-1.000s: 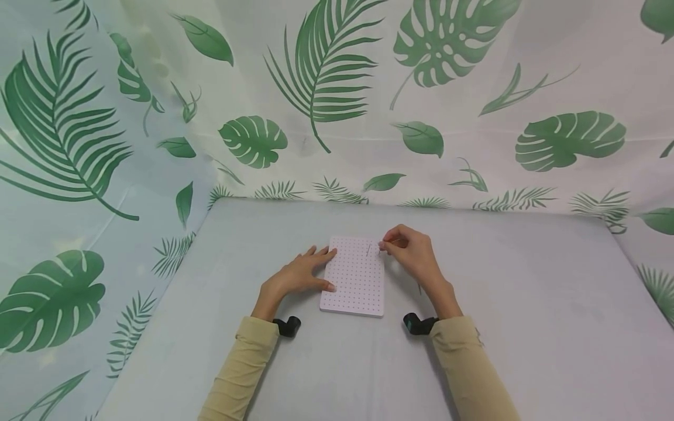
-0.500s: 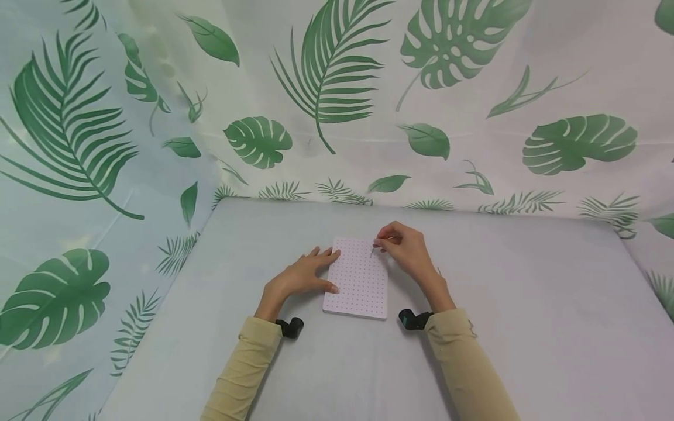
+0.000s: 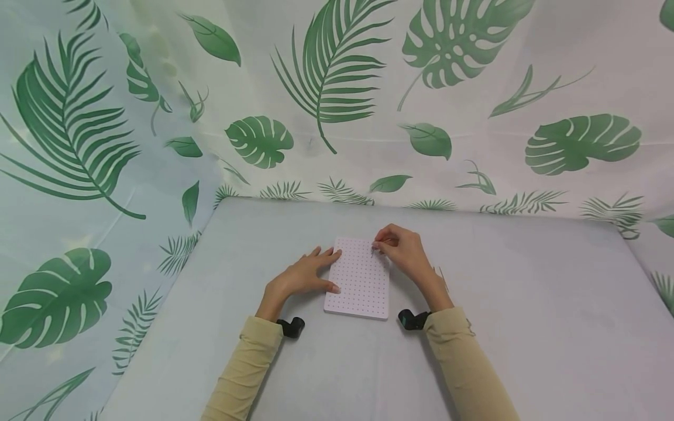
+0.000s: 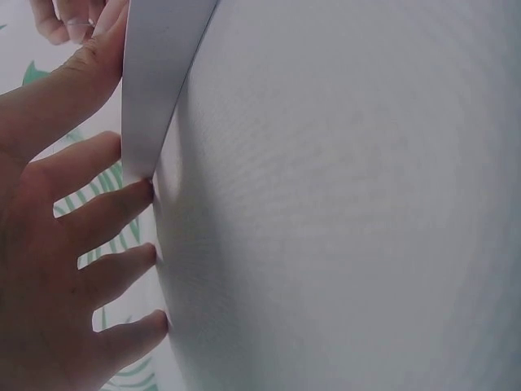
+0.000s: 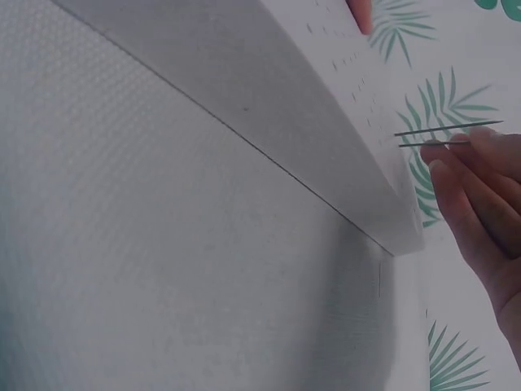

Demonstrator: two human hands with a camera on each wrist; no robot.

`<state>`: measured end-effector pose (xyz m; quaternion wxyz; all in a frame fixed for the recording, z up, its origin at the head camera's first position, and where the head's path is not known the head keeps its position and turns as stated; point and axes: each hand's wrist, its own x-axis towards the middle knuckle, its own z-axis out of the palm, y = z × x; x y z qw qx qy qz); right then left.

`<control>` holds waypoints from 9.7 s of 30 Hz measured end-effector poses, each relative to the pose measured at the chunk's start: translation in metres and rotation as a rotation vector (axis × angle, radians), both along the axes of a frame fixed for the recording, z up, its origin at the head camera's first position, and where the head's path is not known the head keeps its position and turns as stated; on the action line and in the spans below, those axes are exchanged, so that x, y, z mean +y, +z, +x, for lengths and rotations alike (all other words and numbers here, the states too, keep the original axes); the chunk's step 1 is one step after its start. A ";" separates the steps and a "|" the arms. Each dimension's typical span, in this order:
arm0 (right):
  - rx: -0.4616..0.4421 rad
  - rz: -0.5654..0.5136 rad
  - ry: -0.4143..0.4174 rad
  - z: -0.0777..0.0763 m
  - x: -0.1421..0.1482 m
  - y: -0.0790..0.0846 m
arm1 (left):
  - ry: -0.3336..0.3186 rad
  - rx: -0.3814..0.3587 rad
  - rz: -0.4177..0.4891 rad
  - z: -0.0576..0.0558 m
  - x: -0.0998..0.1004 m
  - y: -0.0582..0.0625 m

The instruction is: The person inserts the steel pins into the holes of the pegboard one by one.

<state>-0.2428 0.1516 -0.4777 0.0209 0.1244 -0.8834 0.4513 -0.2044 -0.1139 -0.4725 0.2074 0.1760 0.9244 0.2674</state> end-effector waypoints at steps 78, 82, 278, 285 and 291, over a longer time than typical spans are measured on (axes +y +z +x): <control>-0.094 0.391 0.137 0.050 0.101 -0.005 | -0.003 -0.019 0.026 0.000 0.000 0.002; -0.089 0.397 0.147 0.049 0.102 -0.006 | -0.003 -0.019 0.022 0.000 0.001 0.002; -0.173 0.376 0.046 0.058 0.107 -0.008 | -0.028 -0.023 0.024 0.000 0.000 0.001; -0.186 0.374 0.053 0.057 0.106 -0.006 | -0.028 -0.022 0.021 -0.001 0.001 0.001; -0.177 0.372 0.067 0.058 0.107 -0.006 | -0.027 -0.018 0.019 0.000 0.001 0.001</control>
